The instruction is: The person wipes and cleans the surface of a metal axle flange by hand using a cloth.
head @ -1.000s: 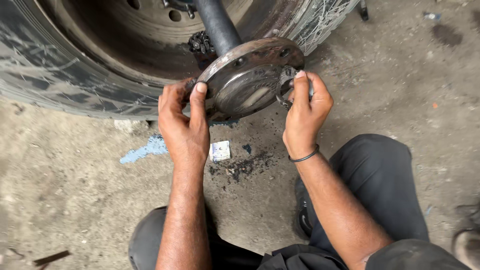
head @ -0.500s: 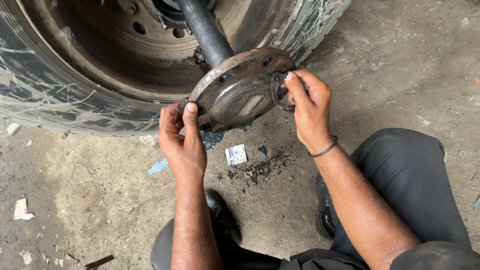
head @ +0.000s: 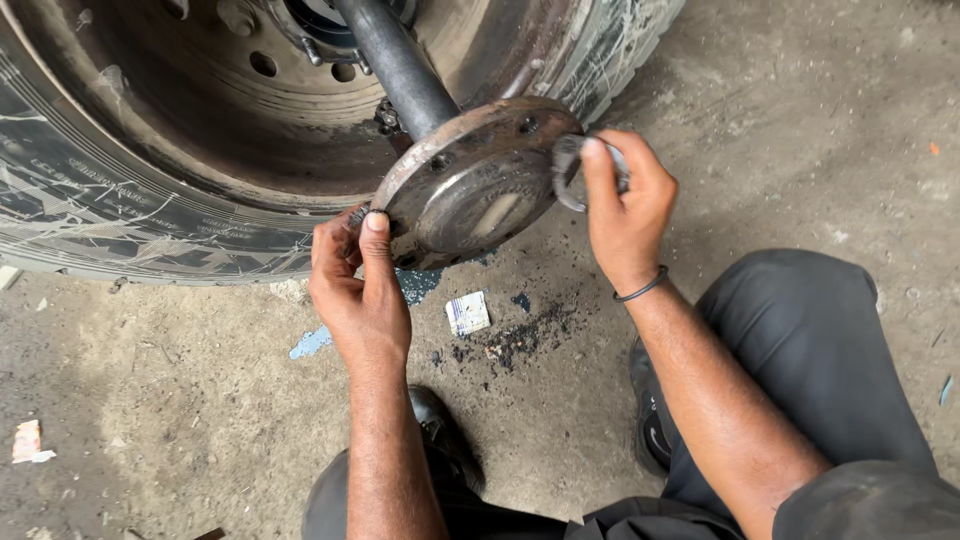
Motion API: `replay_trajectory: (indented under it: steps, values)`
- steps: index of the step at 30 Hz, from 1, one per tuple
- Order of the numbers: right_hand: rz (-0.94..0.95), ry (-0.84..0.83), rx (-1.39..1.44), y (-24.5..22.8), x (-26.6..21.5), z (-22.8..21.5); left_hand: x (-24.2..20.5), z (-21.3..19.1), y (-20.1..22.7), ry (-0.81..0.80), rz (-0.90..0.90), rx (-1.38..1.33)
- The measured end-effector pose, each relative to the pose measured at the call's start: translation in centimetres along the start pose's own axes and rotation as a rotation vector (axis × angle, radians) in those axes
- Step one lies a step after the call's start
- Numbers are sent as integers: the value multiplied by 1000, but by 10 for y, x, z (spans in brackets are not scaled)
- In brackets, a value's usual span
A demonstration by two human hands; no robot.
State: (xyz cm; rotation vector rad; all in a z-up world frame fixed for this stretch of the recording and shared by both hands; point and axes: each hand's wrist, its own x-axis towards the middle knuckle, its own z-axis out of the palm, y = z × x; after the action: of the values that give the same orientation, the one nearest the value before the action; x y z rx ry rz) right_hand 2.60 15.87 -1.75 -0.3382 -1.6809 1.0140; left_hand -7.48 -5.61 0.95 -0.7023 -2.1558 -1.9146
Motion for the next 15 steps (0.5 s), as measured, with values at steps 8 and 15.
replay_trajectory:
  steps: [8, 15]
  values:
    - [-334, -22, -181, 13, 10, 4, -2, 2, 1, 20, 17, 32]
    - [-396, -19, -165, 4, 19, -7, -1, 1, 0, 13, 13, 70]
